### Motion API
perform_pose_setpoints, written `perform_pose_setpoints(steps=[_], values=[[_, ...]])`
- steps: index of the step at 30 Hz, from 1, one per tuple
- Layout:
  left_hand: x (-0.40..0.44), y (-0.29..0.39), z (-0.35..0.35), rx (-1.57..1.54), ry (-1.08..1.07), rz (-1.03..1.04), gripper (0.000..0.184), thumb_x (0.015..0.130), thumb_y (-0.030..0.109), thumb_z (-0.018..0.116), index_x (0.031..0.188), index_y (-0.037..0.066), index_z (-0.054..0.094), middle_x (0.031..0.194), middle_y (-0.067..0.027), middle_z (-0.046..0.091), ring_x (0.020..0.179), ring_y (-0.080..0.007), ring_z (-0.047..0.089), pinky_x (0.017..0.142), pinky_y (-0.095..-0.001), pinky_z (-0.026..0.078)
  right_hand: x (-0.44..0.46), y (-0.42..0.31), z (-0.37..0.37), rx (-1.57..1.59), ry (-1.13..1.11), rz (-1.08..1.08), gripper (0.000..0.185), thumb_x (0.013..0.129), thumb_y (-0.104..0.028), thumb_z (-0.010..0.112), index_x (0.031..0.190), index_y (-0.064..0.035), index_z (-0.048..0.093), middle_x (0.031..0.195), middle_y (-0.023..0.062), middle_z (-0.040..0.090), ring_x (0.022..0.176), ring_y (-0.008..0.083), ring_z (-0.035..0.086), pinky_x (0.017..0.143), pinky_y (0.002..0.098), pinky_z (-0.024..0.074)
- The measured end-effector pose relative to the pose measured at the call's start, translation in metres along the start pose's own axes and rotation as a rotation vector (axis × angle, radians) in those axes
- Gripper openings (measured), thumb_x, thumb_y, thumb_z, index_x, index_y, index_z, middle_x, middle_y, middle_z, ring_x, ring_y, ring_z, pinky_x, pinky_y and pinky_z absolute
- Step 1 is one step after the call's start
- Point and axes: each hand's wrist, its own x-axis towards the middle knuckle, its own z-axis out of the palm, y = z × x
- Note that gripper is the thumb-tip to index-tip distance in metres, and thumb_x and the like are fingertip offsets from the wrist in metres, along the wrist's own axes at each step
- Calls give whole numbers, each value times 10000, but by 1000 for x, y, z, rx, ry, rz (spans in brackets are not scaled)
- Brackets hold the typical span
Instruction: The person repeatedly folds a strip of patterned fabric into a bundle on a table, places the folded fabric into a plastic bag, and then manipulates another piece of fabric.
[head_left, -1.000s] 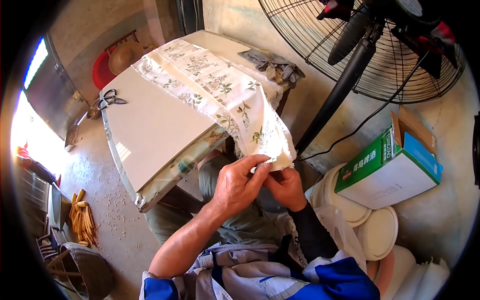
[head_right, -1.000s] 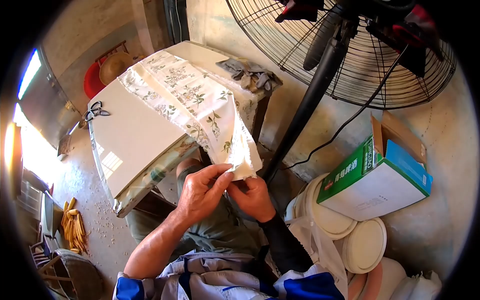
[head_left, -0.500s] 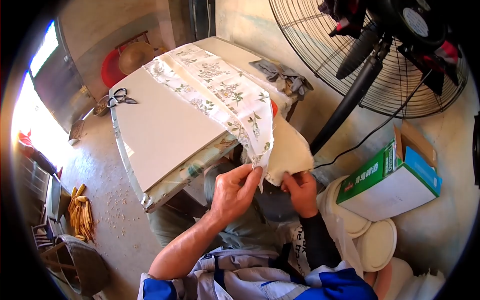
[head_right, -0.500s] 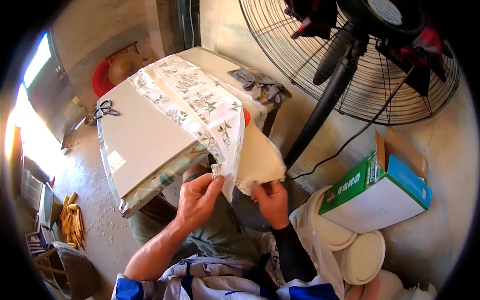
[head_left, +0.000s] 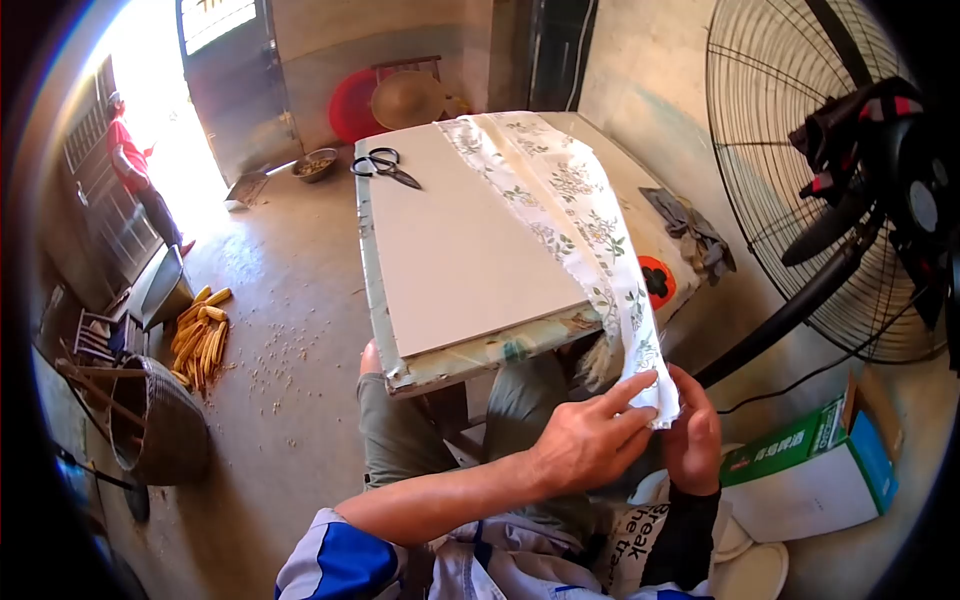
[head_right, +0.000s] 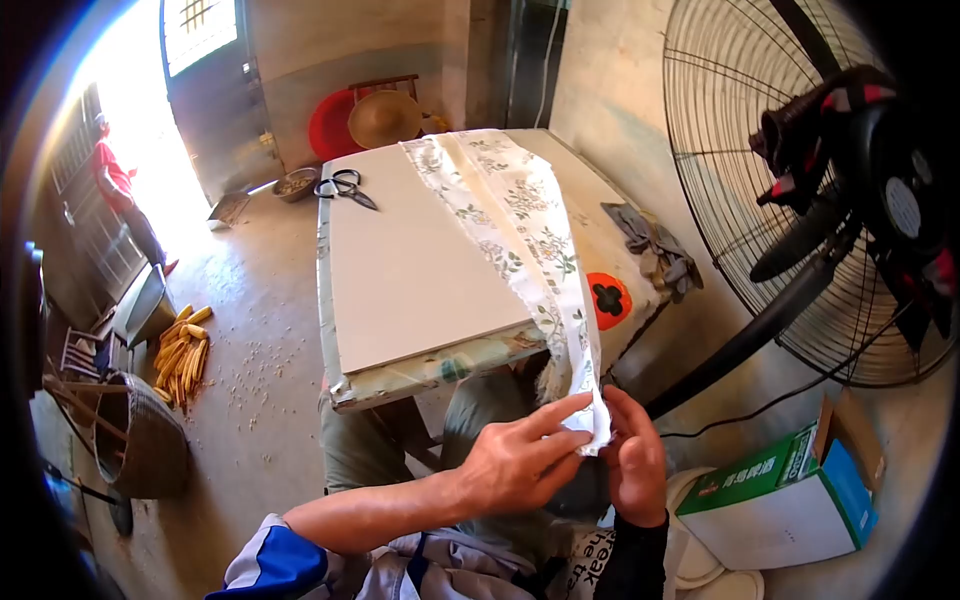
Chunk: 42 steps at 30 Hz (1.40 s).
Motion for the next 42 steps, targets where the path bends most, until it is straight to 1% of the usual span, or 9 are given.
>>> perform_pose_setpoints(steps=[7,12,15,18,21,24,27,31,42], values=[[-11,-13,4,134,-25,19,172,936,161,759,1080,69,748,1401,-138,679,1049,-324,770,789,-408,654,39,-8,29,-402,74,228,499,1074,-149,627,1501,84,516,1391,130,671,1215,176,654,1058,333,515],[-9,-6,-32,-88,50,-50,249,939,135,797,1168,54,739,1234,-141,745,971,-321,783,789,-390,651,69,-4,44,-617,121,6,222,1095,-115,584,1231,27,687,1044,19,729,936,73,617,828,276,529],[-6,-9,-73,-237,73,-279,287,960,78,793,1236,28,735,1088,-143,775,893,-205,774,765,-334,625,83,-17,81,-852,46,-142,208,1089,-114,590,1225,2,695,987,86,756,843,133,682,763,325,554],[2,-38,-103,-380,268,-489,295,1059,182,719,1292,1,714,955,-120,787,839,-143,729,752,-320,605,98,-11,117,-1023,-188,-346,223,1041,-85,645,1250,-16,677,1013,248,728,850,409,738,754,453,584],[18,-69,-136,-573,267,-725,416,1124,317,619,1344,-30,686,1128,-95,766,1004,-132,701,851,-300,586,106,12,148,-1082,-344,-573,179,997,-59,651,1171,-17,647,944,201,696,823,426,713,685,501,570],[30,-101,-157,-500,173,-785,608,1126,502,560,1368,-46,666,1199,-117,750,1086,-175,692,962,-353,562,102,29,164,-1158,-501,-521,320,958,-81,728,1262,-16,656,1022,197,722,864,421,720,739,486,597],[45,-125,-170,-904,210,-970,635,1114,537,562,1368,-35,668,1206,-125,747,1089,-211,700,972,-381,563,96,35,170,-1165,-677,-455,359,933,-103,745,1265,-12,644,1037,182,720,883,398,731,738,466,610],[69,-134,-177,-793,115,-1045,555,1087,457,643,1347,-33,674,1181,-131,753,1020,-214,740,863,-381,622,89,56,164,-1102,-705,-531,245,931,-94,697,1153,2,664,920,143,693,766,354,723,632,438,586],[146,-249,-158,-585,104,-1051,426,1027,245,722,1261,-108,681,1097,-183,765,903,-275,782,779,-433,656,96,54,143,-809,-826,-449,458,844,-85,760,1290,-52,664,914,103,619,743,315,684,651,426,565]])
